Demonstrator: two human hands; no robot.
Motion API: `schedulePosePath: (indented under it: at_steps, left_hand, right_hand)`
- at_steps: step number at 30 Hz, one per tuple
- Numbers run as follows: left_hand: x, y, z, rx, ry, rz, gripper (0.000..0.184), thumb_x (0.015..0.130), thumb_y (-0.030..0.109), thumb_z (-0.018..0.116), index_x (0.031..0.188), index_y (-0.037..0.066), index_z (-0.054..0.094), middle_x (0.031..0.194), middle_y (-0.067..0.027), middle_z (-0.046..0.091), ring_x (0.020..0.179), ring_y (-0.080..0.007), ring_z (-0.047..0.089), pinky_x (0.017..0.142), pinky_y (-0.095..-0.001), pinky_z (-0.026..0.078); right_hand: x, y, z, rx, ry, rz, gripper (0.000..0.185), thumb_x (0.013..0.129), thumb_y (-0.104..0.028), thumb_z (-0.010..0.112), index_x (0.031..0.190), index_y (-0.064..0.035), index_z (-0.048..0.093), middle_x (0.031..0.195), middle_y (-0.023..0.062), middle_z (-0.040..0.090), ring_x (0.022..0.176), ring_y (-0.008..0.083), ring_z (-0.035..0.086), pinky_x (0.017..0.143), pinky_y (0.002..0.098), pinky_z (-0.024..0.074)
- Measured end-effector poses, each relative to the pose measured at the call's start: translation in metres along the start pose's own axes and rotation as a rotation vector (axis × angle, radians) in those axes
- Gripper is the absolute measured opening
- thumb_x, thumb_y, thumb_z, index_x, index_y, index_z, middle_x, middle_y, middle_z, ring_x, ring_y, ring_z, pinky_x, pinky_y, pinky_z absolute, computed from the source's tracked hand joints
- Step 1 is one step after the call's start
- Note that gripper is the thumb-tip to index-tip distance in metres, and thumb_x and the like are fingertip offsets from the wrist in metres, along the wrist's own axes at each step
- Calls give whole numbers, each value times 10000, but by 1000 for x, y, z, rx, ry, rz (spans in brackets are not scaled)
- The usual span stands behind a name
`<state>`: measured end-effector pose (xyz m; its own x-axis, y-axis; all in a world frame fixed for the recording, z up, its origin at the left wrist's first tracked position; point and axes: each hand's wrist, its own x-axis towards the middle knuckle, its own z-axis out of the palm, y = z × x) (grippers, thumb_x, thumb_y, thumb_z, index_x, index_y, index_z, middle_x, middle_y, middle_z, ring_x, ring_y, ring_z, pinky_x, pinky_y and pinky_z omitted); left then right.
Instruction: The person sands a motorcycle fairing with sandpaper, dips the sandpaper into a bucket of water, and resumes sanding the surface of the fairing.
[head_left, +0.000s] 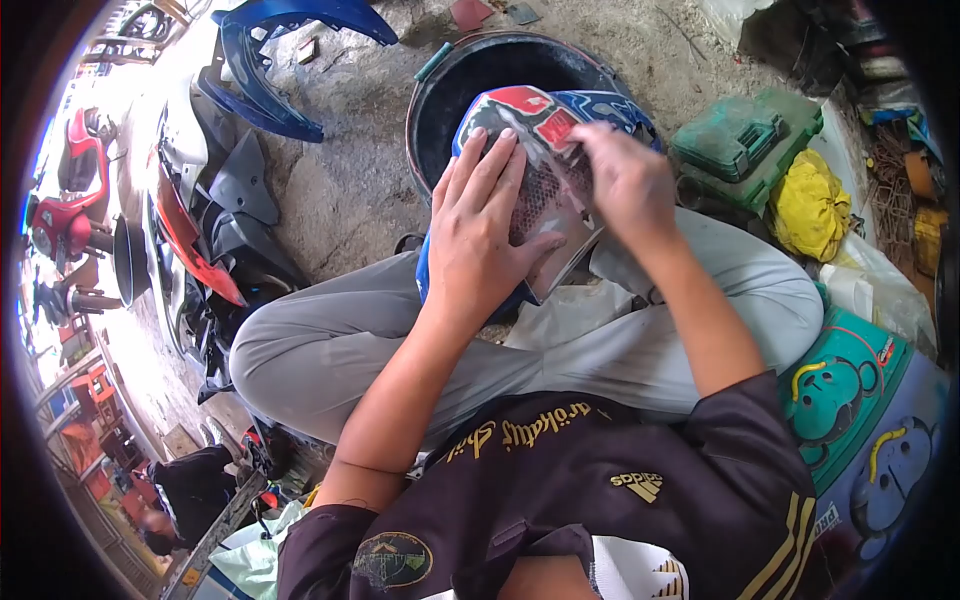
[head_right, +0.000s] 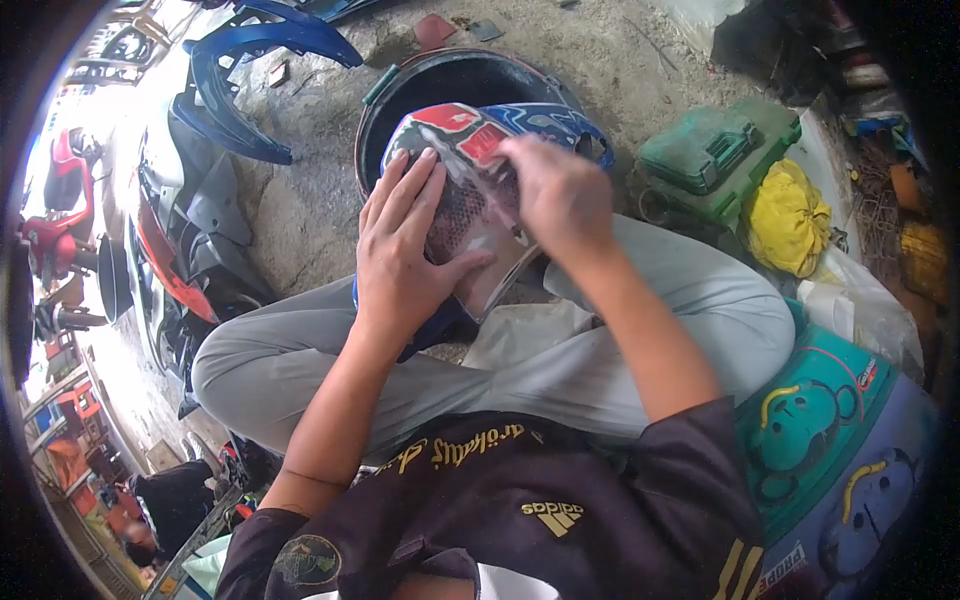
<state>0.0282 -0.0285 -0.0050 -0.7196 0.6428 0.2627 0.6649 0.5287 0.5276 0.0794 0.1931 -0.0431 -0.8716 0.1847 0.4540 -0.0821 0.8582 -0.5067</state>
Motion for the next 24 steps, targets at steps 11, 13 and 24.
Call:
schedulePosePath:
  at_steps: [11, 13, 24]
  left_hand:
    - [-1, -2, 2, -12, 22, 8, 1011, 631, 335, 1012, 1526, 27, 659, 1638, -128, 600, 1584, -378, 476, 1278, -525, 399]
    - [0, 0, 2, -12, 23, 5, 1016, 624, 341, 1013, 1524, 26, 661, 1637, -127, 601, 1583, -376, 478, 1277, -525, 399]
    - [-2, -2, 3, 10, 17, 17, 1011, 622, 362, 1011, 1513, 25, 671, 1636, -130, 603, 1576, -382, 485, 1271, -525, 400]
  right_hand:
    - [1, -10, -1, 51, 11, -94, 235, 1010, -33, 622, 1183, -70, 777, 1079, 166, 807, 895, 387, 794, 803, 483, 640]
    - [-10, -29, -4, 1, -48, -126, 237, 1015, -29, 610, 1170, -73, 783, 1076, 155, 810, 896, 384, 795, 807, 482, 640]
    - [-1, 9, 5, 40, 56, -24, 273, 990, -32, 635, 1210, -80, 789, 1090, 189, 813, 903, 384, 794, 793, 494, 638]
